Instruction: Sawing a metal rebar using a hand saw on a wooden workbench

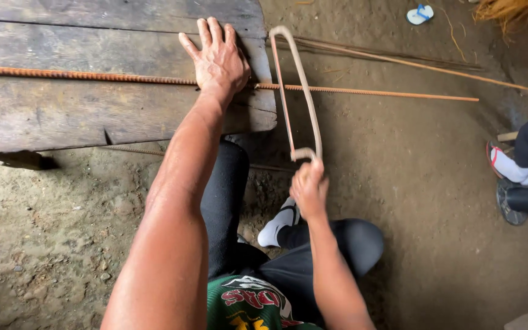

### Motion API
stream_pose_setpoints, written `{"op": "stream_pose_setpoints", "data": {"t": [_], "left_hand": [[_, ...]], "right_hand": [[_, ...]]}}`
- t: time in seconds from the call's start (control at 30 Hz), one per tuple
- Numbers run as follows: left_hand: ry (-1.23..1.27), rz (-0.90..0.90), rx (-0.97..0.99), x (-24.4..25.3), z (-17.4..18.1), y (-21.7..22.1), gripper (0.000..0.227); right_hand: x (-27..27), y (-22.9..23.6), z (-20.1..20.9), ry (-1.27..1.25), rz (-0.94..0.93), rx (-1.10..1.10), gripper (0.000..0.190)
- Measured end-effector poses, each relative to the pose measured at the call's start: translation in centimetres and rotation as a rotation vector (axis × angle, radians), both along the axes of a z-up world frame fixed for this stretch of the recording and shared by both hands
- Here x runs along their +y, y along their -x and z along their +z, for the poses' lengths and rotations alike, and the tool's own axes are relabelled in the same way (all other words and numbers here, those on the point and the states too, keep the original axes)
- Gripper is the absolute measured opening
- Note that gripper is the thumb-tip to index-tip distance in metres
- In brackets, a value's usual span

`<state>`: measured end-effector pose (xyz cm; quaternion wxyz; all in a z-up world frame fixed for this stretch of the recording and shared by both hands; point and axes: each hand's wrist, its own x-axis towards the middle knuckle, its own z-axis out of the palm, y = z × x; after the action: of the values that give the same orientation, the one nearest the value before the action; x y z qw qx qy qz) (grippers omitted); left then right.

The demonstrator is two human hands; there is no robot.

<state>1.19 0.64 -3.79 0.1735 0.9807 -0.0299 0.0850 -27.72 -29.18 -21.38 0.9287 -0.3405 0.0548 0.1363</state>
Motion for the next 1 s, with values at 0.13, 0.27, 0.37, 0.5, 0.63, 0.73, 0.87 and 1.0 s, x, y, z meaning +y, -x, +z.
{"op": "stream_pose_setpoints", "data": {"t": [0.13,0.27,0.37,0.5,0.63,0.73,0.87,1.0], "left_hand": [[0.023,-0.019,0.016,0.4,0.7,0.0,0.062],[0.013,-0.018,-0.131,0.4,-0.1,-0.2,0.059],[0.051,-0.013,-0.011,0.1,-0.2,-0.2,0.059],[0.033,-0.014,0.013,-0.1,-0.5,-0.3,0.061],[0.029,-0.028,0.018,-0.1,-0.8,-0.9,0.062],[0.003,-0.018,-0.027,-0.3,-1.4,-0.5,0.061],[0.043,-0.025,-0.065,-0.3,0.1,-0.2,0.057],[0.088,-0.059,-0.093,0.4,1.7,0.6,0.043]], "right_hand": [[4.5,-10.5,5.2,0.044,-0.088,0.024,0.033],[12.9,-10.2,18.5,0.787,-0.383,0.211,0.065],[15.2,-4.4,20.9,0.823,-0.565,0.452,0.056],[1.8,6.3,5.8,0.067,-0.218,0.077,0.046],[6.4,12.1,13.4,0.448,-0.312,0.146,0.048],[2.9,10.0,7.6,0.195,-0.23,0.202,0.042],[5.1,-6.0,6.9,0.148,-0.162,0.021,0.041],[13.8,-11.4,18.6,0.827,-0.519,0.212,0.066]]}}
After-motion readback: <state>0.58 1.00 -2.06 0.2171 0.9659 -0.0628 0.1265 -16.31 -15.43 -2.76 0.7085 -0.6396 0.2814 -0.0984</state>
